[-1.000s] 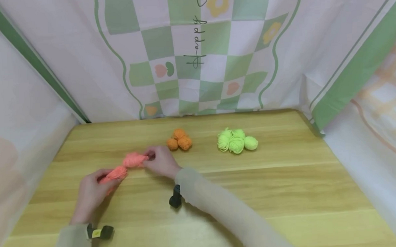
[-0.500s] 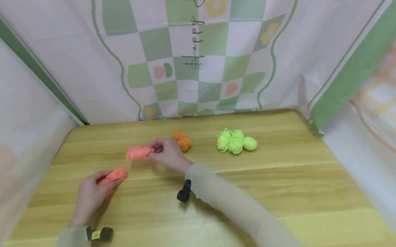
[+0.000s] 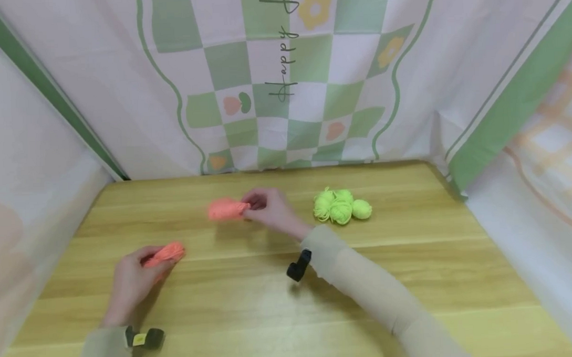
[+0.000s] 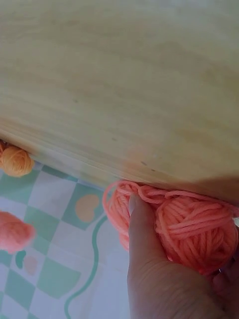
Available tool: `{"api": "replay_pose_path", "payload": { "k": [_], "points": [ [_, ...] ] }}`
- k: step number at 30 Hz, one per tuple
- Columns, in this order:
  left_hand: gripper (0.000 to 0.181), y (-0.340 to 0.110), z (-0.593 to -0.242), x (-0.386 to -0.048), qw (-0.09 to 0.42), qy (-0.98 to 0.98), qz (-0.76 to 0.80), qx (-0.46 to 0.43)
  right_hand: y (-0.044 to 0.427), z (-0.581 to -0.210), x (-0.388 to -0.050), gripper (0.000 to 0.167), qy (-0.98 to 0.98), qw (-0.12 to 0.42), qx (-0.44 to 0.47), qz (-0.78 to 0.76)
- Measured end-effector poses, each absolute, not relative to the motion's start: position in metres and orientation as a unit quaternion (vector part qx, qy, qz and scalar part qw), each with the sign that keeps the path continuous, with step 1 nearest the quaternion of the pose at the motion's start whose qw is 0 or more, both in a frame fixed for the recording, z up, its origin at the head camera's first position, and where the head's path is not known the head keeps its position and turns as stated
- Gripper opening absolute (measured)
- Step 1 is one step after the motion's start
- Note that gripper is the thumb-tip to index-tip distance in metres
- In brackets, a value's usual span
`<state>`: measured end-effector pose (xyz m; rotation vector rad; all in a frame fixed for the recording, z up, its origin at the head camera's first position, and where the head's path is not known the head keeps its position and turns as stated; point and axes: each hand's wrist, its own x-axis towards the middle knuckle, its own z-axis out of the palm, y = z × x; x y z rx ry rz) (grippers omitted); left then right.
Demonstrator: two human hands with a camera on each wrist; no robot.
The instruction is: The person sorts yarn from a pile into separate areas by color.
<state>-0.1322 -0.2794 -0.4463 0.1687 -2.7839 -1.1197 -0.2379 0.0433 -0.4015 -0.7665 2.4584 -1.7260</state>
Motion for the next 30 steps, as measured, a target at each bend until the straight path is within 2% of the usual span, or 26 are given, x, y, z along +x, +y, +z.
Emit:
{"api": "replay_pose_path", "payload": {
  "k": [6, 13, 25, 30],
  "points": [
    [0.037, -0.278, -0.445, -0.133, 0.073, -0.924, -0.374, 0.044, 0.095, -0.387, -0.234, 0.016, 0.814, -0.003, -0.24, -0.529],
    [0.037, -0.278, -0.444, -0.132, 0.075, -0.922, -0.378, 0.044, 0.148, -0.377, -0.217, 0.014, 0.832, -0.002, -0.21, -0.513],
    [0.039, -0.284, -0.448, -0.131, 0.079, -0.926, -0.368, 0.043, 0.184, -0.407, -0.187, 0.015, 0.84, 0.058, -0.219, -0.493],
    [0.043, -0.283, -0.448, -0.133, 0.058, -0.926, -0.37, 0.04, 0.189, -0.424, -0.17, 0.017, 0.844, 0.09, -0.221, -0.481]
  ]
}}
